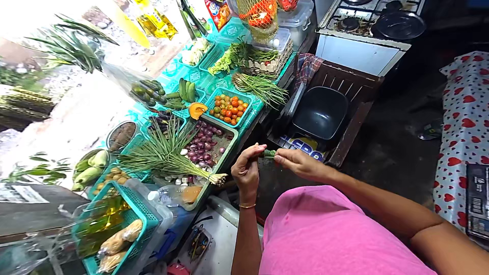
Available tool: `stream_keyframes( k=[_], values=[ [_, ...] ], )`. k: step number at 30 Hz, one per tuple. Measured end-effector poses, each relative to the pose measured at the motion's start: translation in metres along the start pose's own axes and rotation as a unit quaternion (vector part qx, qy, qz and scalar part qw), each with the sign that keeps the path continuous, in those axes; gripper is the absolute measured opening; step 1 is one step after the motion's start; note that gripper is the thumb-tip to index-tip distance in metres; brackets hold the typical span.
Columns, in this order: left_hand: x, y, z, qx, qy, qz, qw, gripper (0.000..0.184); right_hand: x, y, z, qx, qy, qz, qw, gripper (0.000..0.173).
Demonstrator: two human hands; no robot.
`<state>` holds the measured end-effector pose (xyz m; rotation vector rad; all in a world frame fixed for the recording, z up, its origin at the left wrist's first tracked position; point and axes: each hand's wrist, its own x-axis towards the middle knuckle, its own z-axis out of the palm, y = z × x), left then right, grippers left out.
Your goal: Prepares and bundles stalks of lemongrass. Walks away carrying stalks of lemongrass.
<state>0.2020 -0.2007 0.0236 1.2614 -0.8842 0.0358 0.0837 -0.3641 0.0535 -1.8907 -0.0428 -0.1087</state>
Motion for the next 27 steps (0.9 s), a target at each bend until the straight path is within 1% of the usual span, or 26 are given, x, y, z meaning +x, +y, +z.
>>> stream_keyframes(
  k=[3, 5, 7, 10, 12, 15, 17, 19, 20, 21, 23, 24, 25, 26, 27],
  values=[
    [0.006, 0.008, -0.002, -0.031, -0.082, -0.001, 0.996, 0.025, 0.008, -0.006, -0.025, -0.069, -0.032, -0.042, 0.996, 0.030],
    [0.010, 0.013, -0.004, -0.065, -0.103, -0.044, 0.992, 0.029, 0.013, -0.009, -0.033, -0.109, -0.045, -0.079, 0.990, 0.030],
    [0.011, 0.013, -0.008, -0.140, -0.110, -0.105, 0.978, 0.029, 0.018, -0.009, -0.038, -0.100, -0.055, -0.114, 0.987, 0.027],
    [0.008, 0.009, -0.011, -0.291, -0.117, -0.180, 0.932, 0.020, 0.025, -0.006, -0.037, -0.035, -0.058, -0.150, 0.986, 0.022],
    [0.006, 0.009, -0.011, -0.331, -0.146, -0.210, 0.908, 0.016, 0.028, -0.004, -0.036, -0.017, -0.069, -0.147, 0.987, 0.022],
    [0.006, 0.009, -0.012, -0.325, -0.204, -0.240, 0.891, 0.012, 0.029, -0.004, -0.042, -0.013, -0.139, -0.112, 0.984, 0.022],
    [0.006, 0.007, -0.012, -0.330, -0.219, -0.237, 0.887, 0.012, 0.031, -0.004, -0.045, 0.016, -0.177, -0.097, 0.979, 0.021],
    [0.007, 0.005, -0.008, -0.328, -0.222, -0.206, 0.895, 0.011, 0.034, -0.001, -0.046, 0.076, -0.187, -0.092, 0.975, 0.019],
    [0.007, 0.004, -0.004, -0.328, -0.211, -0.193, 0.900, 0.011, 0.034, 0.002, -0.043, 0.116, -0.178, -0.090, 0.973, 0.018],
    [0.007, 0.003, 0.000, -0.335, -0.182, -0.187, 0.905, 0.010, 0.034, 0.007, -0.036, 0.167, -0.153, -0.085, 0.970, 0.017],
    [0.007, 0.003, 0.015, -0.356, -0.071, -0.199, 0.910, 0.007, 0.032, 0.020, -0.009, 0.293, -0.057, -0.061, 0.952, 0.019],
    [0.008, 0.004, 0.023, -0.358, -0.007, -0.209, 0.910, 0.003, 0.030, 0.025, 0.008, 0.342, 0.000, -0.040, 0.939, 0.020],
    [0.010, 0.003, 0.029, -0.346, 0.053, -0.215, 0.912, 0.003, 0.027, 0.027, 0.025, 0.391, 0.050, -0.013, 0.919, 0.020],
    [0.012, 0.002, 0.034, -0.328, 0.103, -0.214, 0.914, 0.008, 0.024, 0.023, 0.040, 0.440, 0.090, 0.029, 0.893, 0.020],
    [0.014, -0.001, 0.034, -0.302, 0.135, -0.204, 0.921, 0.011, 0.019, 0.015, 0.052, 0.465, 0.115, 0.080, 0.874, 0.022]
  ],
)
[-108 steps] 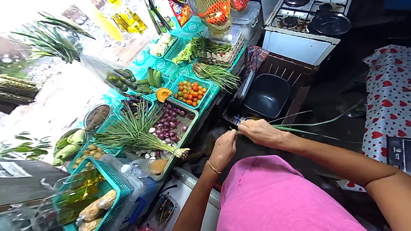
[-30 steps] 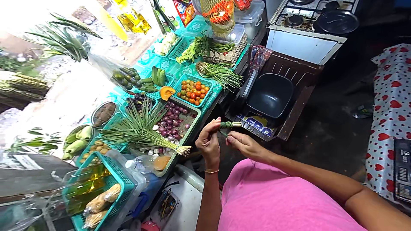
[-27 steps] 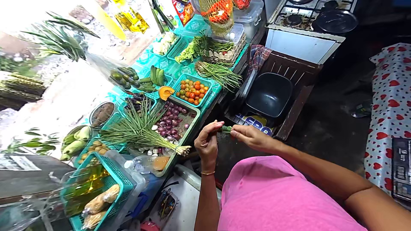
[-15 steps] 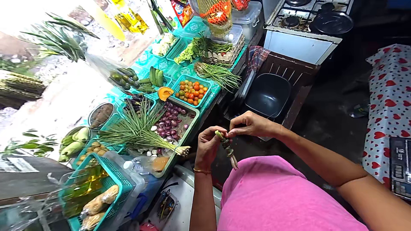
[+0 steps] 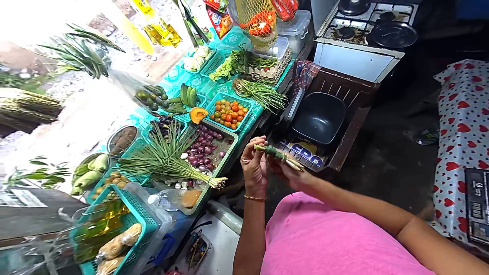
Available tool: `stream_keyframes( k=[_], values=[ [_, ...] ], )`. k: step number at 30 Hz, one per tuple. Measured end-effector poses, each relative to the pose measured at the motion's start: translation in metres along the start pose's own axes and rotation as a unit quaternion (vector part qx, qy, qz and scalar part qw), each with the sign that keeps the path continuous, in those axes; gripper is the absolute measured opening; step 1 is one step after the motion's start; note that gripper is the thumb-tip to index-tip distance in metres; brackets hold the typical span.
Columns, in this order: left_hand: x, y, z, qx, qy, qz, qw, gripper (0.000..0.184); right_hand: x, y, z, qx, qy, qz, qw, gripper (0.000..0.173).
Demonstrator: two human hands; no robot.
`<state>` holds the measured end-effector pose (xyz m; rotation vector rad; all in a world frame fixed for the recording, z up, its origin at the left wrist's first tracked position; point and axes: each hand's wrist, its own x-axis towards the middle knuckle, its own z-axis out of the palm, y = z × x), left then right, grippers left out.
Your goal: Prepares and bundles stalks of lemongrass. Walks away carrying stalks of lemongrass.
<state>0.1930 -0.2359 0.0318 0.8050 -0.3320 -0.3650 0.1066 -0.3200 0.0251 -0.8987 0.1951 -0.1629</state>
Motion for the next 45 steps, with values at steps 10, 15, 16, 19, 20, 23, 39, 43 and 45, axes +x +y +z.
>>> stream_keyframes(
  k=[10, 15, 16, 19, 20, 23, 39, 43, 45],
  values=[
    [-0.006, -0.002, -0.015, 0.360, -0.152, 0.214, 0.895, 0.017, -0.018, -0.070, -0.007, -0.515, -0.091, -0.105, 0.846, 0.032],
    [-0.005, 0.008, -0.011, 0.211, -0.208, 0.081, 0.952, 0.014, 0.000, -0.102, -0.028, -0.481, -0.133, -0.071, 0.864, 0.025],
    [-0.004, 0.011, -0.013, 0.172, -0.219, 0.040, 0.960, 0.014, 0.003, -0.104, -0.030, -0.441, -0.147, -0.036, 0.884, 0.025],
    [-0.003, 0.023, -0.016, 0.154, -0.234, -0.032, 0.959, 0.017, 0.010, -0.105, -0.034, -0.344, -0.179, 0.058, 0.920, 0.024],
    [-0.002, 0.028, -0.014, 0.188, -0.240, -0.030, 0.952, 0.018, 0.011, -0.104, -0.035, -0.335, -0.180, 0.075, 0.922, 0.024],
    [-0.001, 0.034, -0.008, 0.308, -0.252, 0.008, 0.918, 0.021, 0.012, -0.100, -0.032, -0.379, -0.146, 0.066, 0.911, 0.025],
    [-0.006, 0.010, -0.005, 0.325, -0.091, 0.046, 0.940, 0.015, 0.003, -0.050, -0.035, -0.362, 0.015, -0.127, 0.924, 0.021],
    [-0.009, 0.005, -0.007, 0.409, -0.076, 0.068, 0.907, 0.013, 0.004, -0.032, -0.030, -0.451, 0.087, -0.154, 0.875, 0.019],
    [-0.009, 0.001, -0.008, 0.427, -0.066, 0.078, 0.899, 0.015, 0.008, -0.023, -0.030, -0.492, 0.113, -0.191, 0.842, 0.019]
  ],
)
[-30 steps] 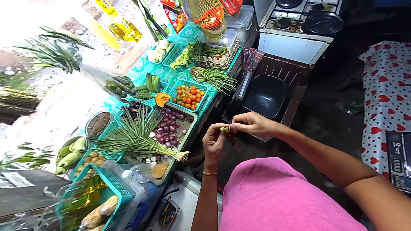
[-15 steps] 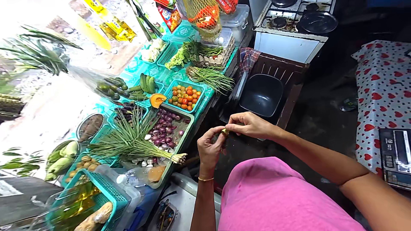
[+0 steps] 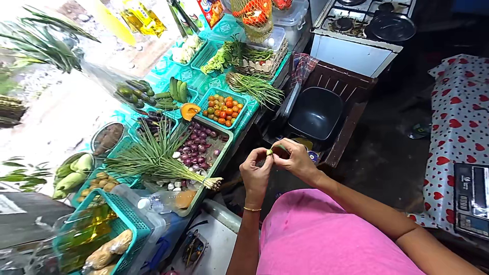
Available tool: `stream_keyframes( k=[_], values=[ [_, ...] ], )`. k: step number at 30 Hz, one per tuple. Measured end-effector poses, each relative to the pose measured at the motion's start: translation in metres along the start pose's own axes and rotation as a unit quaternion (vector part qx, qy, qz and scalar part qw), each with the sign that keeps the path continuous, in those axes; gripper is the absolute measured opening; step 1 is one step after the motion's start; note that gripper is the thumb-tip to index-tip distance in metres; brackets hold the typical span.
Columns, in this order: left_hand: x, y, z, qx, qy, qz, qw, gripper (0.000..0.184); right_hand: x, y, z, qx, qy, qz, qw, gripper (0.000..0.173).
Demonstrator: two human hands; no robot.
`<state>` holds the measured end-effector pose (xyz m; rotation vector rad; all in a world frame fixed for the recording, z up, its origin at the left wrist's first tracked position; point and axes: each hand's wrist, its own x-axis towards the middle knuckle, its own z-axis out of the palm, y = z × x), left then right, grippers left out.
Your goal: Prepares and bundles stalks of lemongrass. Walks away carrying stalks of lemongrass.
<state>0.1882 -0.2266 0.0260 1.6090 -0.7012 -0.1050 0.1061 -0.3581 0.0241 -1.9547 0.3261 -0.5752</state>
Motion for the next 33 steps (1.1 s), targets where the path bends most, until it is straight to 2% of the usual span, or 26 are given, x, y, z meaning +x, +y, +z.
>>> stream_keyframes(
  k=[2, 4, 7, 9, 12, 15, 18, 20, 22, 25, 27, 30, 33],
  values=[
    [0.000, -0.004, 0.001, -0.046, 0.006, -0.021, 0.999, 0.015, 0.002, 0.003, 0.003, -0.017, 0.020, -0.029, 0.999, 0.016],
    [0.000, -0.009, -0.001, -0.148, -0.005, -0.075, 0.986, 0.016, 0.003, 0.001, 0.002, -0.015, 0.018, -0.039, 0.999, 0.015],
    [-0.004, -0.017, -0.001, -0.313, -0.008, -0.158, 0.937, 0.015, 0.002, -0.001, 0.006, -0.029, 0.027, -0.073, 0.997, 0.012],
    [-0.008, -0.019, 0.004, -0.357, 0.027, -0.190, 0.914, 0.015, 0.001, -0.001, 0.011, -0.043, 0.042, -0.101, 0.993, 0.010],
    [-0.014, -0.018, 0.014, -0.324, 0.097, -0.173, 0.925, 0.015, -0.001, 0.000, 0.016, -0.027, 0.030, -0.102, 0.994, 0.012],
    [-0.017, -0.025, 0.015, -0.237, 0.113, -0.088, 0.961, 0.014, -0.002, -0.002, 0.017, 0.054, 0.000, -0.026, 0.998, 0.013],
    [-0.020, -0.032, 0.010, -0.143, 0.112, -0.024, 0.983, 0.016, 0.000, -0.003, 0.023, 0.096, 0.010, 0.038, 0.995, 0.009],
    [-0.021, -0.034, 0.007, -0.106, 0.108, 0.003, 0.988, 0.015, -0.001, 0.000, 0.034, 0.078, 0.033, 0.038, 0.996, 0.007],
    [-0.022, -0.034, 0.006, -0.113, 0.108, -0.007, 0.988, 0.016, 0.001, 0.002, 0.044, 0.023, 0.041, 0.016, 0.999, 0.008],
    [-0.022, -0.036, -0.002, -0.164, 0.102, -0.051, 0.980, 0.017, 0.006, 0.003, 0.057, -0.073, 0.037, -0.040, 0.996, 0.010],
    [-0.021, -0.038, -0.013, -0.217, 0.076, -0.122, 0.966, 0.019, 0.009, 0.004, 0.066, -0.128, 0.039, -0.100, 0.986, 0.008],
    [-0.020, -0.034, -0.028, -0.310, 0.024, -0.283, 0.907, 0.038, 0.012, 0.002, 0.078, -0.164, 0.023, -0.185, 0.969, 0.005],
    [-0.020, -0.034, -0.038, -0.374, 0.044, -0.352, 0.857, 0.055, 0.017, 0.001, 0.091, -0.162, -0.007, -0.234, 0.959, 0.008]
  ],
)
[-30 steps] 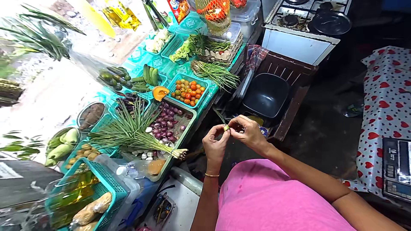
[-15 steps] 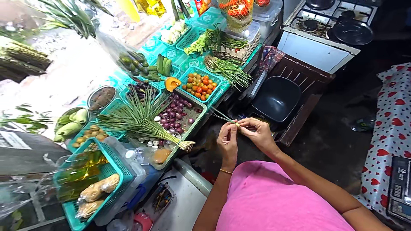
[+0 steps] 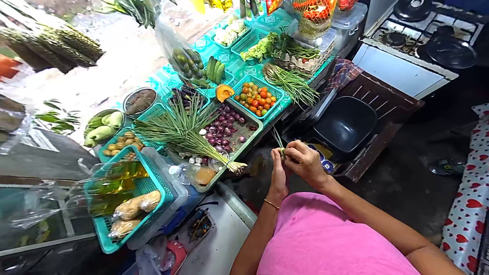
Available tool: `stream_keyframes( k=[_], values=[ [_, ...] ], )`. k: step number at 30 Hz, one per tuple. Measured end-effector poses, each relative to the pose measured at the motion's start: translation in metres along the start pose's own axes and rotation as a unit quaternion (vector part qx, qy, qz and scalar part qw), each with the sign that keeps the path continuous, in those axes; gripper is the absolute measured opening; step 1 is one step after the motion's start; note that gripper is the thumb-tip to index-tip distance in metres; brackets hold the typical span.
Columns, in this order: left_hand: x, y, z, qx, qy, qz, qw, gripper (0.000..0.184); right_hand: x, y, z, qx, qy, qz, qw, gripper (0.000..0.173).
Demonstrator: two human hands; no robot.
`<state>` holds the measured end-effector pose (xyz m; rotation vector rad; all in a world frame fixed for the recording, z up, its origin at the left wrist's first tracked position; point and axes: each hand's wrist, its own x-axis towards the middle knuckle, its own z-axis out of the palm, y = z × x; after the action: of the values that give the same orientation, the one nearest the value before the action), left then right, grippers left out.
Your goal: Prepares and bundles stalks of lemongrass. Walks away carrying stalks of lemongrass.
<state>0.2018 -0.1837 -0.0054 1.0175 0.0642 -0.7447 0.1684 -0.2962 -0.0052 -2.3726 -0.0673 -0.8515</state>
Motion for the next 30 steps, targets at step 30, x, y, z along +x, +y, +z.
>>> stream_keyframes(
  k=[30],
  values=[
    [0.123, 0.040, 0.021, -0.193, 0.164, 0.117, 0.960, 0.057, 0.074, 0.120, 0.009, 0.454, -0.449, 0.228, 0.735, 0.028]
  ],
)
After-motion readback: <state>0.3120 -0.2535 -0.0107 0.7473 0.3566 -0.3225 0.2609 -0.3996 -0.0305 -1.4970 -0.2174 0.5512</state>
